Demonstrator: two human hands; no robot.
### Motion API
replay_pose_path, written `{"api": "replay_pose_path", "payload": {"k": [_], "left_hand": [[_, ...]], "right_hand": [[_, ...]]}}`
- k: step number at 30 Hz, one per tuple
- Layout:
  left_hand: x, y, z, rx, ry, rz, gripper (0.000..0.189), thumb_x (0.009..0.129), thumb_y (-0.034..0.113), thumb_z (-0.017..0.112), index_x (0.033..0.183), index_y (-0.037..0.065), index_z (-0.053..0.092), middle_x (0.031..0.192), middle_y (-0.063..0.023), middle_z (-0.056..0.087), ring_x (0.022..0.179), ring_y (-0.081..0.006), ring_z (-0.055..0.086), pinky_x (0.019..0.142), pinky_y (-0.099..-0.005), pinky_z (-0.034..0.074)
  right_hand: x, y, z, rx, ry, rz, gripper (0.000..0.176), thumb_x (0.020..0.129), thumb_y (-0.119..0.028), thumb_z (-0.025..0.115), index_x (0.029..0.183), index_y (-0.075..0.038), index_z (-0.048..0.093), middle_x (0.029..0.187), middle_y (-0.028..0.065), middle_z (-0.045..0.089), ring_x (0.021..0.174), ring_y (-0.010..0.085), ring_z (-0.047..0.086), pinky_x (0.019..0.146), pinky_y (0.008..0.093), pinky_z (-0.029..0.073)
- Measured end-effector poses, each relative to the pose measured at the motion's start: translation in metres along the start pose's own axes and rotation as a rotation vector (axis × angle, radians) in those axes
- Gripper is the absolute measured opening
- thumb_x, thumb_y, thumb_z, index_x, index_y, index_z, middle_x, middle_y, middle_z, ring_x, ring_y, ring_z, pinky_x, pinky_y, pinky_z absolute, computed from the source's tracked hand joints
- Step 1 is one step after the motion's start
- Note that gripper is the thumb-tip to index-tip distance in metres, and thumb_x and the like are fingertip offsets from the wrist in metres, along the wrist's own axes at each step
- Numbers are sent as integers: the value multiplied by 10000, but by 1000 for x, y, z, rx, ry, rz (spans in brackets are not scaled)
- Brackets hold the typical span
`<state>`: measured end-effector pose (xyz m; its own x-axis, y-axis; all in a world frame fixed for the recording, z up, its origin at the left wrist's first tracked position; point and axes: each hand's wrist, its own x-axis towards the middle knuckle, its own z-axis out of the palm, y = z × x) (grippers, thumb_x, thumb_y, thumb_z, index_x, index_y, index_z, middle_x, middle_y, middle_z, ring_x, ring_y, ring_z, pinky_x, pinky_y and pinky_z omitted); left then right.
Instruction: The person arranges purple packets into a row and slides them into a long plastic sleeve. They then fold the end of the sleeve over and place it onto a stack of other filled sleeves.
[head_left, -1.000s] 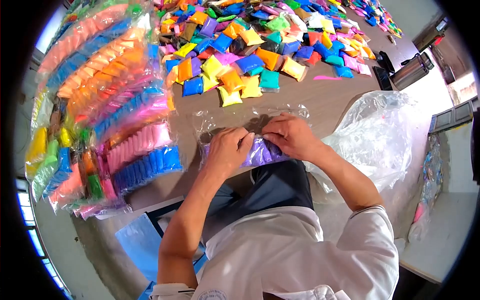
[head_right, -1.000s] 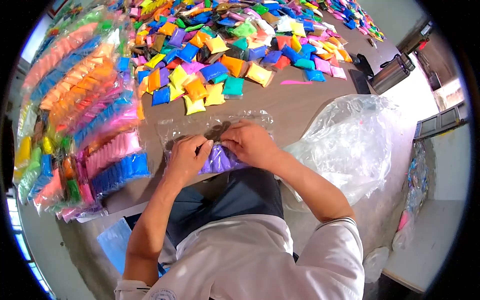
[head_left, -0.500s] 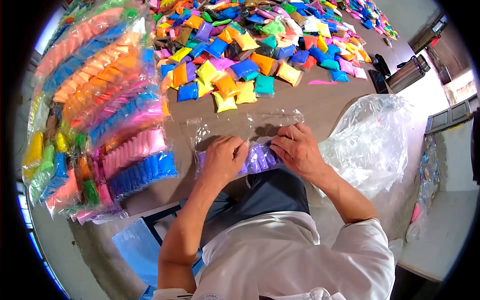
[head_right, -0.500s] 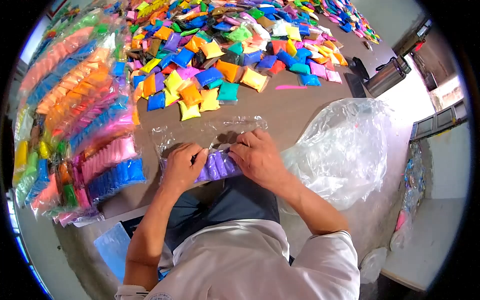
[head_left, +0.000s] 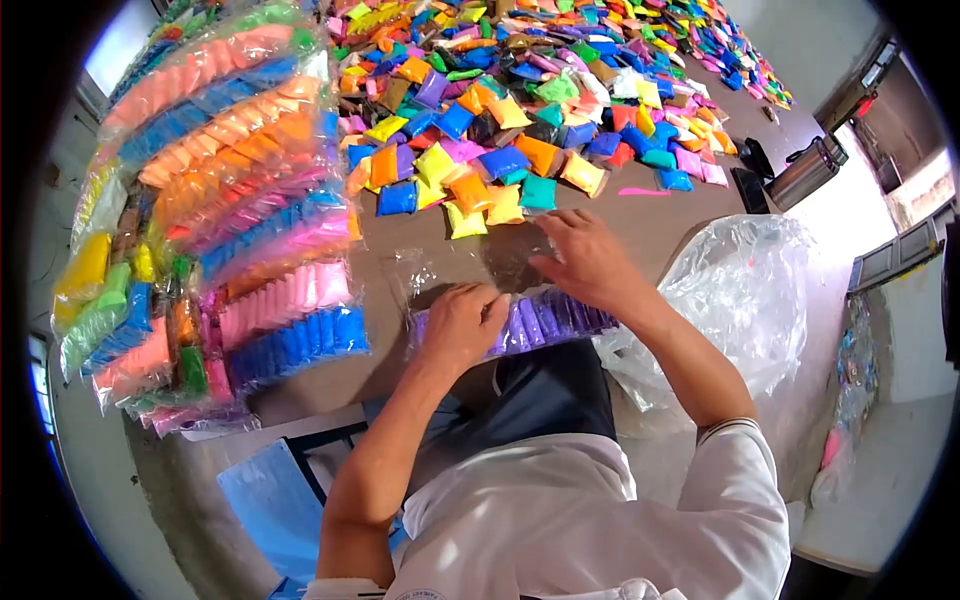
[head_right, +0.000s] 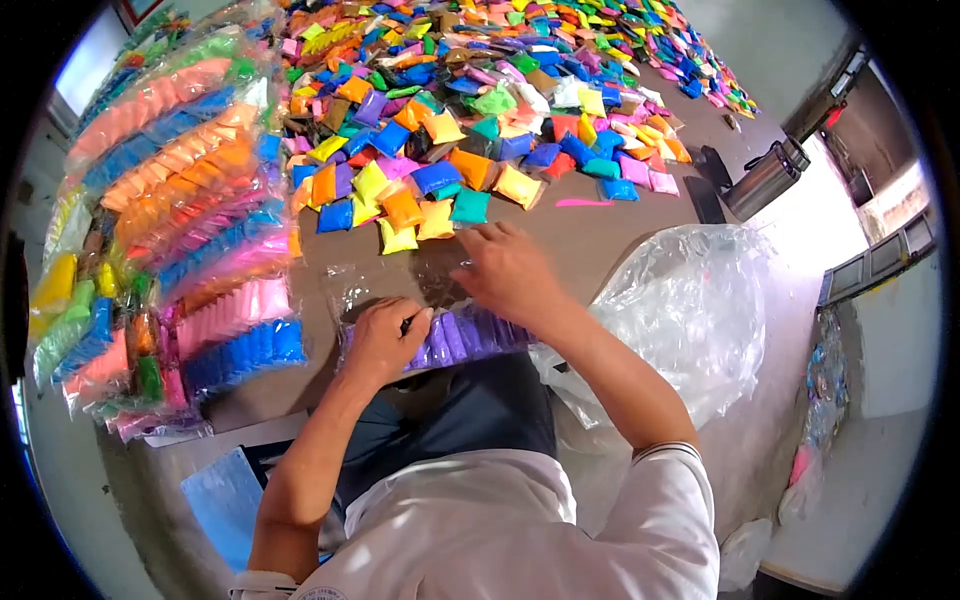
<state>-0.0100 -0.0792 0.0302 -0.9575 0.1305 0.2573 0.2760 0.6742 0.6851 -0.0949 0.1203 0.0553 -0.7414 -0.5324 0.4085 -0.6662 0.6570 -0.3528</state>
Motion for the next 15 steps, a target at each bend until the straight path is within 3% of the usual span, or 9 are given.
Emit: {"api": "replay_pose_path", "payload": {"k": [2, 4, 8, 10, 15], "left_hand": [[-1, -1, 0, -16, 3, -5, 198, 860, 161, 646, 755, 2, 592, 784, -181, 628, 793, -383, 615, 719, -467, 484], [-1, -1, -1, -22, -10, 0, 193, 877, 172, 641, 801, -2, 610, 781, -184, 619, 775, -386, 611, 700, -440, 482], [-2, -1, 2, -33, 9, -17, 193, 860, 164, 644, 752, 12, 594, 776, -168, 631, 788, -377, 616, 716, -468, 487], [-2, -4, 4, -31, 27, 6, 186, 860, 161, 643, 757, 13, 595, 775, -166, 633, 785, -375, 617, 714, -468, 487], [-3, -6, 5, -6, 16, 5, 172, 867, 160, 641, 802, 4, 612, 797, -173, 640, 794, -381, 622, 720, -459, 492]], "right_hand": [[15, -6, 14, -71, -38, -35, 400, 817, -234, 728, 1170, -66, 641, 1016, 164, 686, 971, 370, 634, 854, 433, 504], [30, -16, 21, -70, -398, 125, 445, 793, -290, 735, 1169, -69, 646, 1031, 177, 685, 938, 375, 648, 828, 441, 512], [45, -8, 41, -26, -460, 48, 385, 788, -286, 734, 1109, -80, 686, 988, 172, 697, 916, 357, 659, 809, 432, 519], [51, -5, 41, 71, -500, 65, 247, 804, -256, 713, 982, -86, 729, 909, 163, 702, 881, 330, 670, 781, 422, 525], [48, -13, 18, 242, -511, 26, 171, 806, -224, 696, 875, -72, 732, 860, 140, 702, 859, 309, 672, 766, 410, 524]]}}
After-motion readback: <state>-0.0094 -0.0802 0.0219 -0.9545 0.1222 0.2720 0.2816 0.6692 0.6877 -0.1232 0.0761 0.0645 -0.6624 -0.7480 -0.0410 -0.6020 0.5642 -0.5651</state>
